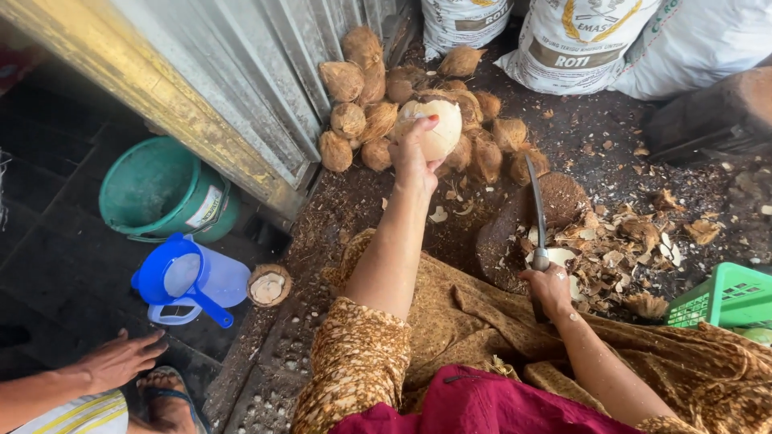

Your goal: Peeling the outer husk of coconuts using a large knife while sitting on the floor.

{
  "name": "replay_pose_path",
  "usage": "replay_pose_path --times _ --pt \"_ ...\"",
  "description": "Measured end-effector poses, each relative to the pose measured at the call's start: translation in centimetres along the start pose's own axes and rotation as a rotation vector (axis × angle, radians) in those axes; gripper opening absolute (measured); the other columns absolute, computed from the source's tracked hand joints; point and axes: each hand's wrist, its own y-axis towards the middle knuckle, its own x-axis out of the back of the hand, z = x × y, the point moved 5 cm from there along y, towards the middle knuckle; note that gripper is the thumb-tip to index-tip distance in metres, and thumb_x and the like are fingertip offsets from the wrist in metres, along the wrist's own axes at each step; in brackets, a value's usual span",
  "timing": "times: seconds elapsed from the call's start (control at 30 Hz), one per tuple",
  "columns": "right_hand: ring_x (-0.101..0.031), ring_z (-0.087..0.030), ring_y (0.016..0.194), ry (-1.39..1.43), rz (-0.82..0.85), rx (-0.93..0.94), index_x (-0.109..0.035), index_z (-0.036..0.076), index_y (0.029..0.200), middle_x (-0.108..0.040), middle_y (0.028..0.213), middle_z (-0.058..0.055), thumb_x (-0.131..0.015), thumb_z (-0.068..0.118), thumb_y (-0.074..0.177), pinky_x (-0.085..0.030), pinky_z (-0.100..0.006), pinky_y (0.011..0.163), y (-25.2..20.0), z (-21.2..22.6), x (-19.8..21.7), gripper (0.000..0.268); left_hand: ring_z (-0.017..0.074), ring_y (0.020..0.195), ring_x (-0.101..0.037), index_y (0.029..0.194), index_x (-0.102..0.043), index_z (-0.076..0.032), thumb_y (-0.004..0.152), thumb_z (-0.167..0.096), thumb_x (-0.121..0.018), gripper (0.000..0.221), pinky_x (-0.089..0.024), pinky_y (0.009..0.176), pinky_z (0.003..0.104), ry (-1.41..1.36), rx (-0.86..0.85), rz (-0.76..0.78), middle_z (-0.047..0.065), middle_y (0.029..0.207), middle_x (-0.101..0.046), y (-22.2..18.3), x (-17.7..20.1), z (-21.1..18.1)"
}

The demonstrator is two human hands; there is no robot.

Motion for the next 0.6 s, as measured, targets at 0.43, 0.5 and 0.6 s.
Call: replay_pose_path --times 0.43,0.5,0.6 --pt "-0.062 -0.053 0.114 -0.242 -0.091 0.124 -0.035 0.012 0.131 -0.065 0.118 -0.035 -0.071 0.032 0.085 -0.047 -0.061 0.096 -3.7 6.1 3.9 0.062 0.045 0.124 -0.042 0.141 -0.028 -0.001 0.059 -0.025 -0.091 0.106 -0.048 0.093 0.063 0.069 0.002 0.071 0.029 0.128 -0.04 0.2 -0.5 1.9" --pt "-0.054 -0.05 0.121 -0.464 -0.223 0.282 -0.055 0.008 0.117 -0.047 0.138 -0.026 -0.072 0.025 0.08 -0.049 -0.056 0.099 -2.9 6.7 4.7 0.044 0.0465 0.125 -0.044 0.142 -0.029 0.0 0.058 -0.025 -0.092 0.108 -0.049 0.092 0.064 0.094 0.013 0.085 0.029 0.129 -0.042 0.4 -0.7 2.7" --pt "-0.054 -0.052 0.115 -0.094 -0.21 0.613 -0.062 0.001 0.123 -0.056 0.117 -0.031 -0.084 0.031 0.078 -0.044 -0.06 0.1 -4.3 13.0 6.7 0.058 0.0476 0.125 -0.045 0.143 -0.03 0.0 0.059 -0.026 -0.093 0.108 -0.051 0.092 0.063 0.168 0.024 0.133 0.029 0.129 -0.043 0.3 -0.7 4.1"
